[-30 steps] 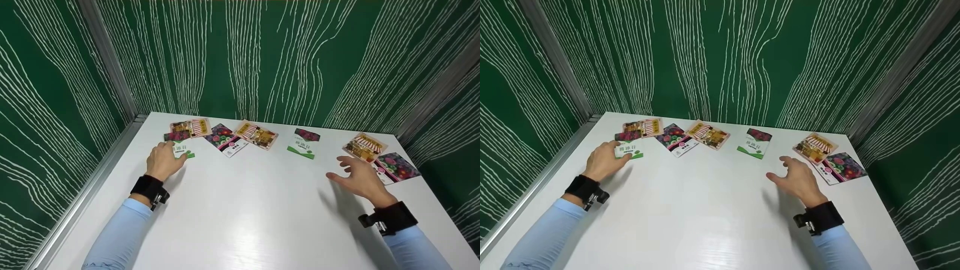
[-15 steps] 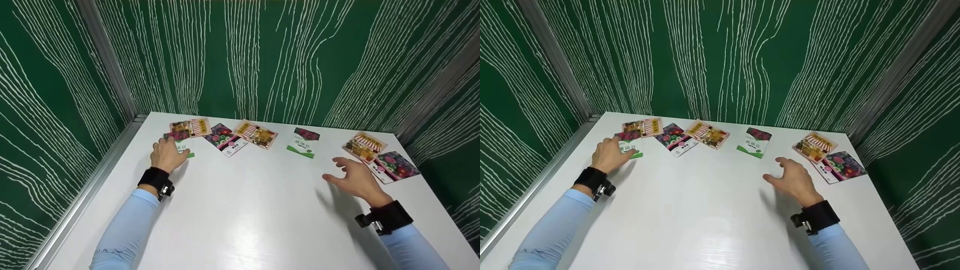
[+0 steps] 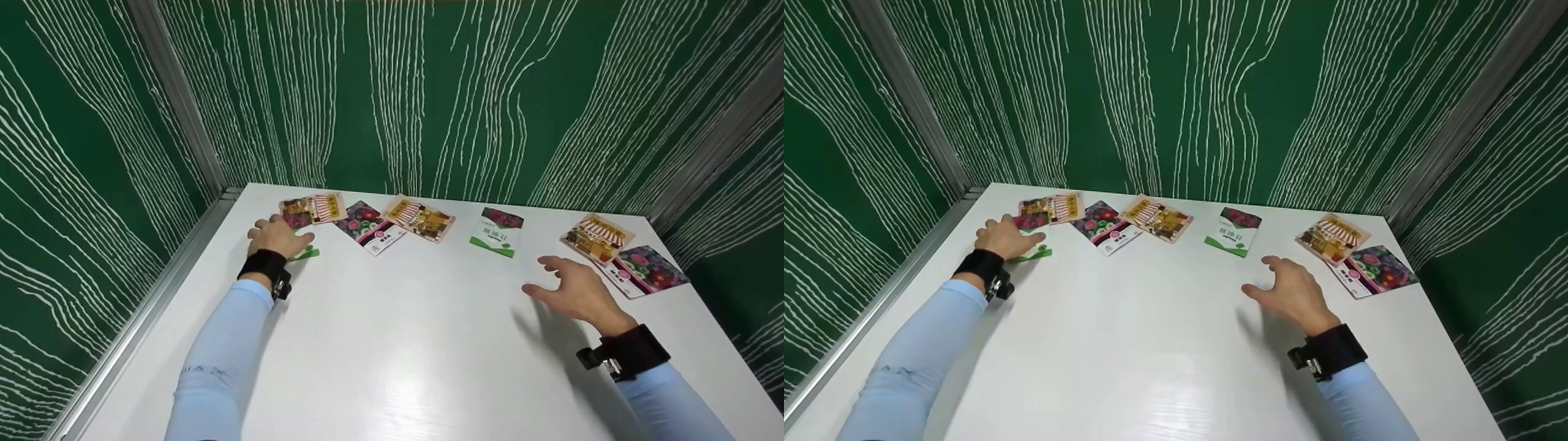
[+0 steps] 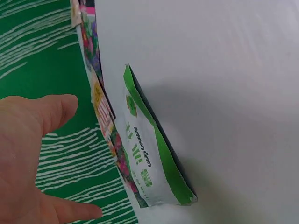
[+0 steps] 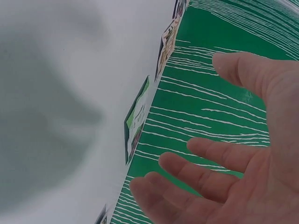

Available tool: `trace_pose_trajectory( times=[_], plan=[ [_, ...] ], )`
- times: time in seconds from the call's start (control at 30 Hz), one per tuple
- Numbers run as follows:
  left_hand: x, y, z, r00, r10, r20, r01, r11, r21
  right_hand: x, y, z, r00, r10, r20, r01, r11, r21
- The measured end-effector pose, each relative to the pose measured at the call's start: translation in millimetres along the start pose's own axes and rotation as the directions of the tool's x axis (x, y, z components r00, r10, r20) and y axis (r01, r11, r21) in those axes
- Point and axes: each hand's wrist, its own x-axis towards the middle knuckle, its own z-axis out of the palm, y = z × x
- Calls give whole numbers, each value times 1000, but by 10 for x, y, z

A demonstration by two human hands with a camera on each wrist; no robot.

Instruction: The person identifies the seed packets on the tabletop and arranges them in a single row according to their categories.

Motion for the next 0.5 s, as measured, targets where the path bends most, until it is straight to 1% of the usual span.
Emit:
trace_pose_trajectory(
  times=[0.1,0.23,0.33,0.5],
  plan=[
    [110,96,6,997,-73,12,73,997,3,-4,-3,-8,1000,-4,6,4,1000,-1],
    [252,192,55,986,-162,38,162,987,15,6,-9,-7,1000,1,21,-1,1000,0],
    [316,216,103,978,-200,64,198,980,26,14,-12,5,999,4,33,-4,1000,-5],
    [371,221,181,965,-239,105,235,971,47,7,-4,20,999,9,48,-8,1000,-20]
  ],
)
